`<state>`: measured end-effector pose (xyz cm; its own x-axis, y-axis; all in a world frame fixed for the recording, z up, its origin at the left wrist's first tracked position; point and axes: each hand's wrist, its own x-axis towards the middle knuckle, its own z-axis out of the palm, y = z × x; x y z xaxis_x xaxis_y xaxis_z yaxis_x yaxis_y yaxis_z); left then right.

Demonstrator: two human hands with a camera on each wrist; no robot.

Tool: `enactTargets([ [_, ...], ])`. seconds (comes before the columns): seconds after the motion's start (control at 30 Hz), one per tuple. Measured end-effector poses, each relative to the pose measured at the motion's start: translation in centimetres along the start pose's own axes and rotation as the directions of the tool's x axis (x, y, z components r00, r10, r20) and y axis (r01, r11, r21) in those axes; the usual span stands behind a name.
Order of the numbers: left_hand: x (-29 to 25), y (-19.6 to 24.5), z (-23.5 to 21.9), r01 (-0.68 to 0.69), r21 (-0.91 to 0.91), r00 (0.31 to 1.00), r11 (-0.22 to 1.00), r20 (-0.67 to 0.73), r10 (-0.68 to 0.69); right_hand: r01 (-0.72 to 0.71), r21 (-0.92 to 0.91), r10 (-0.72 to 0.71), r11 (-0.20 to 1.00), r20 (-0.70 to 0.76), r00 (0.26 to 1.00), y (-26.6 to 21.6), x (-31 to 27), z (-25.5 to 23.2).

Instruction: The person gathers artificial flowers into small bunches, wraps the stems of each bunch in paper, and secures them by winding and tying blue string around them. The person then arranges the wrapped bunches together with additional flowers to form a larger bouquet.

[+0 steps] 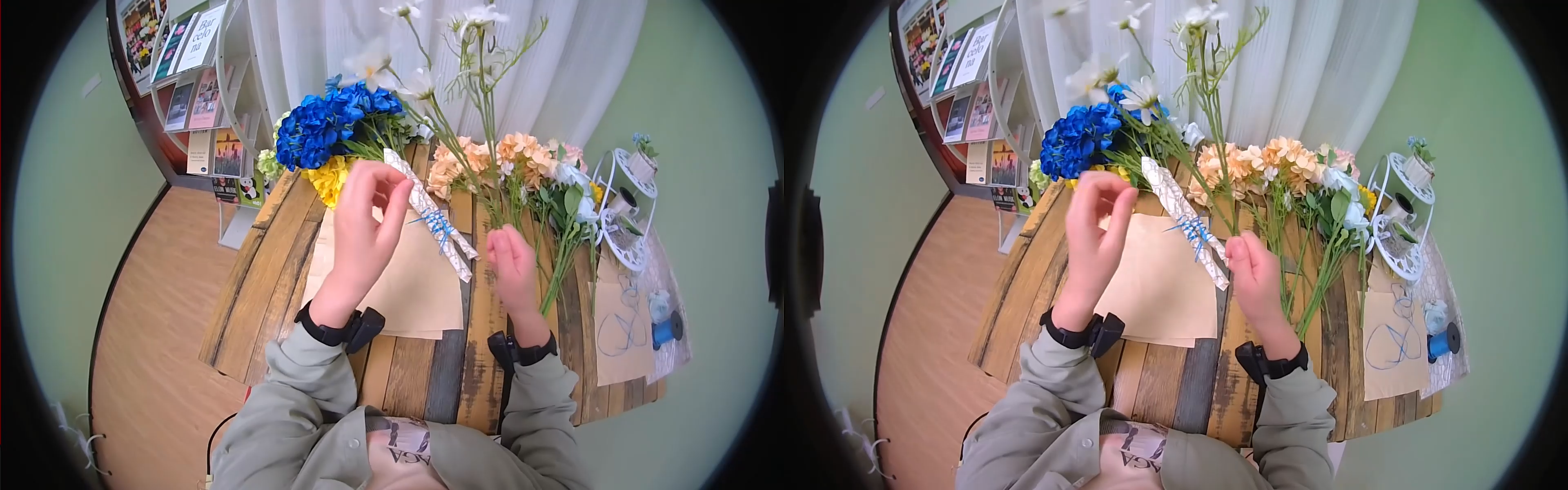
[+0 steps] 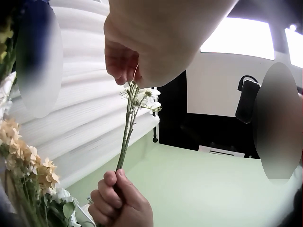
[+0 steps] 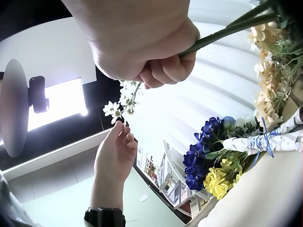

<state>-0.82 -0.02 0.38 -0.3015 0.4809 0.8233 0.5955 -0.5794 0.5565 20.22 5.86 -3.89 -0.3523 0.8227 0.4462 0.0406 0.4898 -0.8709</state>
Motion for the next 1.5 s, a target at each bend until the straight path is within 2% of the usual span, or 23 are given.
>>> enactTargets([
  [0.03,0.3,0.7,-0.3,0.004,0.004,1.000,1.000,-0.001,-0.004,-0.003,0.002,0.003,1.000,0.004,1.000,-0.2,0.0,-0.1],
  [0.1,0.8,1.9,-0.6,-0.151,0.168,0.981,0.974,-0.096,0.169,0.127,-0.180,-0.130,0.976,-0.006,0.991,-0.5,0.1,-0.2],
  [0.13,1.0,1.6,-0.8,-0.259,0.344,0.950,0.903,-0.077,0.302,0.124,-0.178,-0.127,0.976,-0.002,0.992,-0.6,-0.1,0.0],
  [0.17,1.1,1.6,-1.1,-0.255,0.347,0.951,0.902,-0.077,0.299,0.134,-0.210,-0.132,0.969,0.022,0.991,-0.8,-0.2,0.2],
  [0.23,1.3,1.4,-1.7,-0.320,0.563,0.929,0.762,0.031,0.368,0.143,-0.236,-0.135,0.961,0.049,0.990,-0.8,-0.5,0.5],
  [0.37,1.5,0.6,-2.4,-0.306,0.635,0.922,0.709,0.011,0.388,0.187,-0.211,-0.176,0.959,0.074,0.982,-0.2,-0.7,0.7],
  [0.5,1.6,1.0,-2.6,-0.332,0.619,0.912,0.712,0.017,0.410,0.159,-0.080,-0.150,0.984,0.107,0.983,0.8,-1.1,1.6],
  [0.63,1.4,0.5,-2.5,-0.308,0.608,0.925,0.732,0.013,0.379,0.107,-0.108,-0.090,0.988,0.154,0.984,0.9,-2.2,3.1],
  [0.7,1.4,0.6,-2.4,-0.310,0.614,0.924,0.726,0.014,0.383,0.050,-0.039,-0.039,0.998,0.245,0.969,0.7,-2.7,3.9],
  [0.8,1.5,0.5,-2.5,-0.327,0.607,0.919,0.724,0.025,0.394,0.002,0.044,-0.012,0.999,0.238,0.971,2.4,-2.9,4.1],
  [0.93,2.3,1.7,-2.9,-0.372,0.617,0.895,0.693,0.041,0.444,-0.081,0.144,0.055,0.986,0.179,0.982,2.0,-1.6,2.4],
  [1.0,2.0,2.7,-2.8,-0.466,0.486,0.838,0.739,-0.024,0.545,-0.114,0.187,0.081,0.976,0.174,0.981,1.4,-1.5,2.1],
  [1.03,1.4,2.8,-3.0,-0.466,0.486,0.838,0.739,-0.024,0.545,-0.144,0.230,0.106,0.962,0.169,0.980,1.2,-1.4,2.0],
  [1.07,0.7,2.7,-3.3,-0.340,0.339,0.940,0.877,0.092,0.329,-0.144,0.230,0.106,0.963,0.167,0.980,1.4,-1.2,1.7],
  [1.1,0.4,2.5,-3.3,-0.162,0.208,0.964,0.965,0.241,0.110,-0.180,0.278,0.128,0.944,0.194,0.973,1.6,-1.1,1.3],
  [1.13,0.8,2.2,-3.0,-0.025,0.266,0.928,0.964,0.364,-0.077,-0.216,0.325,0.148,0.921,0.222,0.964,1.7,-1.1,1.1],
  [1.17,1.0,1.7,-2.5,-0.024,0.265,0.928,0.964,0.364,-0.077,-0.217,0.324,0.149,0.921,0.221,0.964,1.6,-1.2,1.1],
  [1.2,0.8,0.9,-1.7,0.217,-0.016,0.931,0.976,0.303,-0.202,-0.186,0.300,0.120,0.936,0.224,0.967,1.3,-1.2,1.3],
  [1.23,0.9,0.2,-1.2,0.413,-0.304,0.900,0.858,0.277,-0.335,-0.153,0.278,0.090,0.948,0.228,0.969,1.2,-1.2,1.4],
  [1.27,1.0,-0.2,-1.3,0.411,-0.407,0.906,0.816,0.286,-0.313,-0.153,0.281,0.087,0.948,0.232,0.969,1.3,-1.2,1.4],
  [1.3,1.0,-0.4,-1.5,0.411,-0.403,0.905,0.818,0.285,-0.315,-0.183,0.303,0.093,0.935,0.289,0.953,1.4,-1.4,1.4],
  [1.37,1.3,0.0,-1.9,0.476,-0.535,0.878,0.698,0.333,-0.344,-0.220,0.323,0.100,0.920,0.348,0.932,1.6,-1.5,1.6],
  [1.5,1.1,-0.5,-2.0,0.461,-0.539,0.887,0.705,0.294,-0.355,-0.214,0.338,0.077,0.917,0.374,0.924,1.9,-1.5,1.8],
])
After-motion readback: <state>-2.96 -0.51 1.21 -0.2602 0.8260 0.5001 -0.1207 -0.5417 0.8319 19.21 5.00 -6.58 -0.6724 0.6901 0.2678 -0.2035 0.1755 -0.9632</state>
